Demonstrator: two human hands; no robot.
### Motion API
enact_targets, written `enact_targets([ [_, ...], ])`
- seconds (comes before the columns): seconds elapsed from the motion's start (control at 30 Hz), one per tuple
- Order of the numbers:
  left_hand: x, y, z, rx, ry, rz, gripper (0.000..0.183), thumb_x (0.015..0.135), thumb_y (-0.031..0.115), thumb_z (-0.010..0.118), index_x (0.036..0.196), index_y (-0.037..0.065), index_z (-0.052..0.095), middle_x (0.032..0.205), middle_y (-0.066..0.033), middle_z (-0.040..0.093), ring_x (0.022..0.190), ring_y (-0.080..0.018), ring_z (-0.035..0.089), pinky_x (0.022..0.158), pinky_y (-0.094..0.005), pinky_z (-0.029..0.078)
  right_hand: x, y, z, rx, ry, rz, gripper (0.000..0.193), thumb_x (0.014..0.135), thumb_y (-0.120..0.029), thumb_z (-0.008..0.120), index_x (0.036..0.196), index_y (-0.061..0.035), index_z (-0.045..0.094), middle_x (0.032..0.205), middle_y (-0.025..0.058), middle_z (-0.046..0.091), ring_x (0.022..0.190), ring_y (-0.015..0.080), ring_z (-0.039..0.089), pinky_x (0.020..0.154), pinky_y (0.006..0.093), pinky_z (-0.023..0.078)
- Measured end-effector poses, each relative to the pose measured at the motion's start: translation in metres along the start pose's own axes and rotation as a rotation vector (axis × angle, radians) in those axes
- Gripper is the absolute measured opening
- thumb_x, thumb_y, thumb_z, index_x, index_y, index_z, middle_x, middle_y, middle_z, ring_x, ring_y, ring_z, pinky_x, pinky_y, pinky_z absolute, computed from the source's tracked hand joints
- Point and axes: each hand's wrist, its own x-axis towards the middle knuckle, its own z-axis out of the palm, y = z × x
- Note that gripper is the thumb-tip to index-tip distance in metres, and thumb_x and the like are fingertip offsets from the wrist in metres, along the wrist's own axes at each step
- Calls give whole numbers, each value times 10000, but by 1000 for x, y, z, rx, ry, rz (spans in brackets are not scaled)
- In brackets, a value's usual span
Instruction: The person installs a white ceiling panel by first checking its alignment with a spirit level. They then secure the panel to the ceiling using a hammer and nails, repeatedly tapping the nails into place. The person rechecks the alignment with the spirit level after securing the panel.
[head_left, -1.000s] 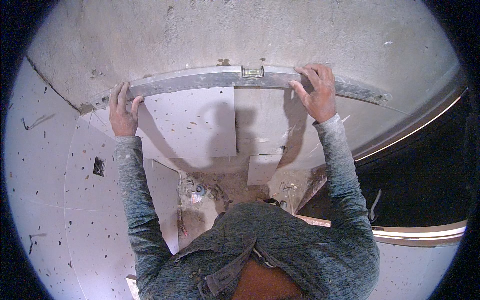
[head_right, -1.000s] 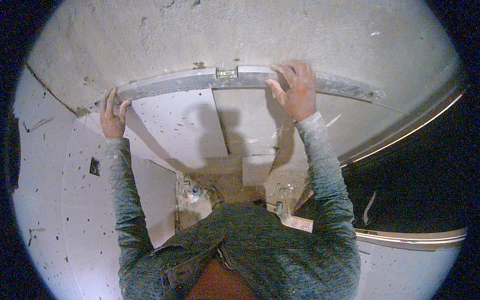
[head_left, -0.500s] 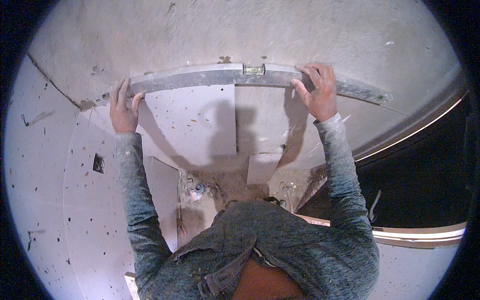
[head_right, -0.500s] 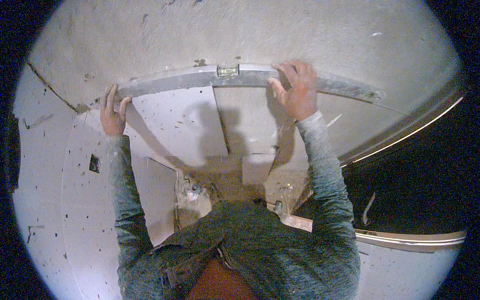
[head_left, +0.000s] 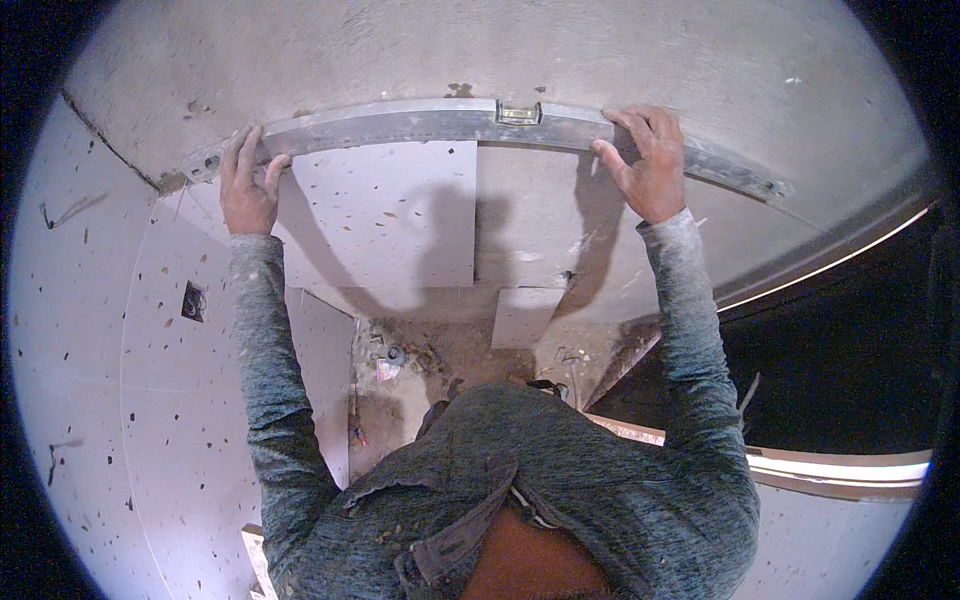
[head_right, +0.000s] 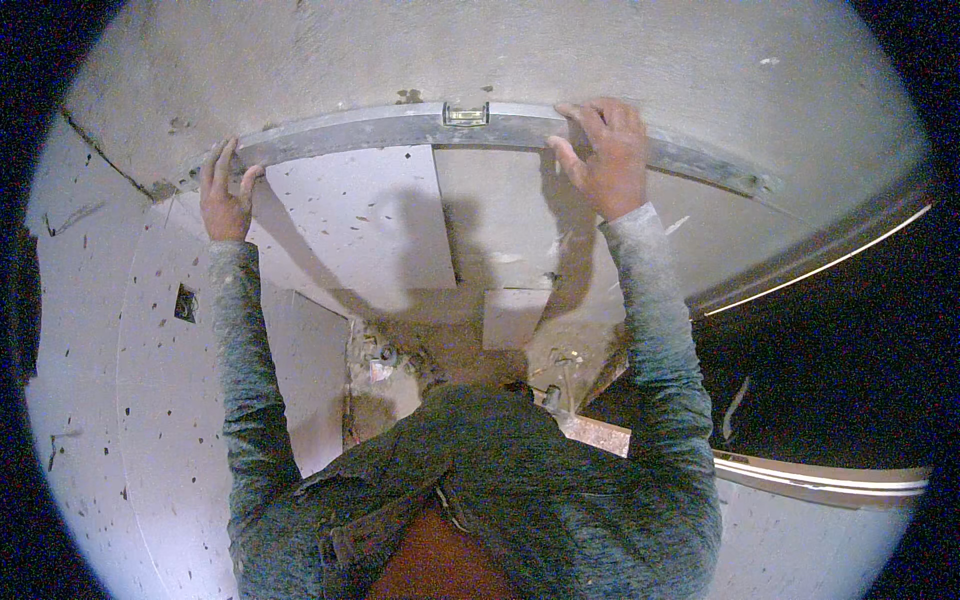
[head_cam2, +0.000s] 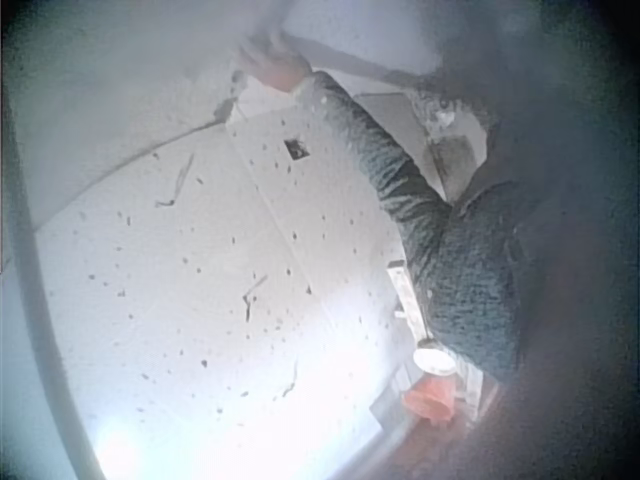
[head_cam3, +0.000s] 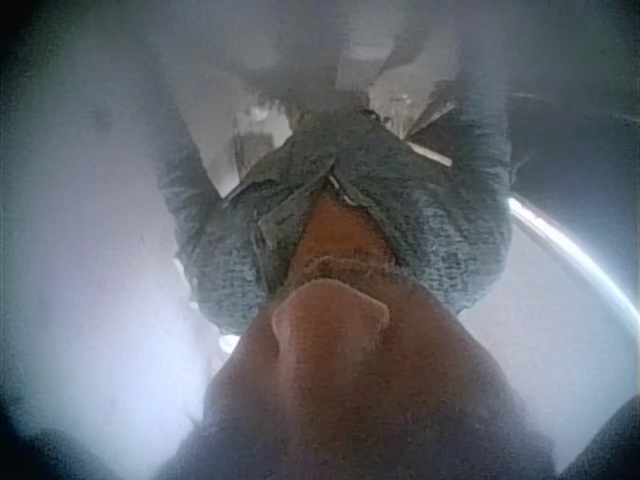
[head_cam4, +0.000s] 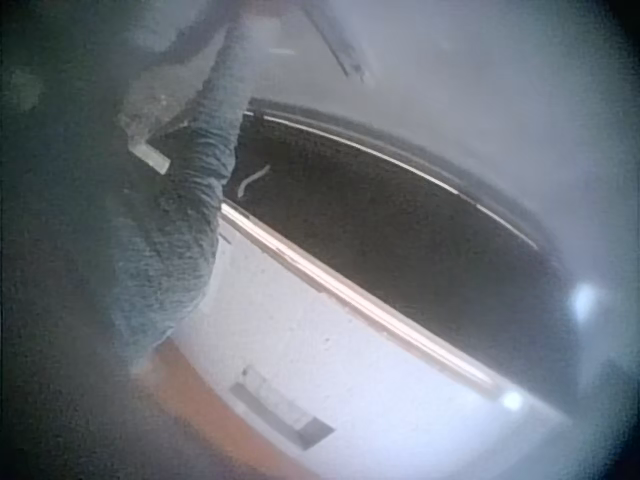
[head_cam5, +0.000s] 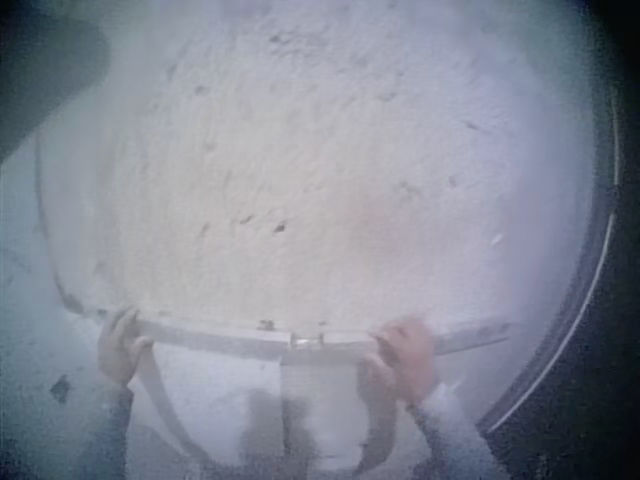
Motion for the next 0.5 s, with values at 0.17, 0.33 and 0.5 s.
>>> enact_targets([
  [0.17, 1, -3, 4, -20, 6, 14, 563, 799, 288, 761, 1301, 120, 570, 1306, -110, 565, 1244, -314, 512, 1028, -421, 448, 0, 1, -1, -19, -12, 11, 429, 702, -185, 805, 1098, -100, 666, 1047, 102, 580, 1011, 296, 536, 892, 423, 439],
  [0.33, 1, -1, 1, -19, 13, 21, 574, 792, 299, 765, 1302, 120, 570, 1303, -115, 567, 1245, -318, 512, 1027, -424, 450, -1, -1, 0, -11, -18, 33, 437, 701, -195, 809, 1100, -95, 662, 1070, 110, 576, 1022, 298, 535, 903, 431, 437],
  [0.5, 1, 1, 1, 5, 7, 2, 573, 795, 311, 762, 1304, 127, 572, 1309, -117, 564, 1253, -317, 509, 1032, -427, 446, -1, 0, 0, -17, 2, 18, 432, 705, -200, 812, 1097, -95, 665, 1076, 108, 578, 1028, 299, 535, 910, 429, 435],
])
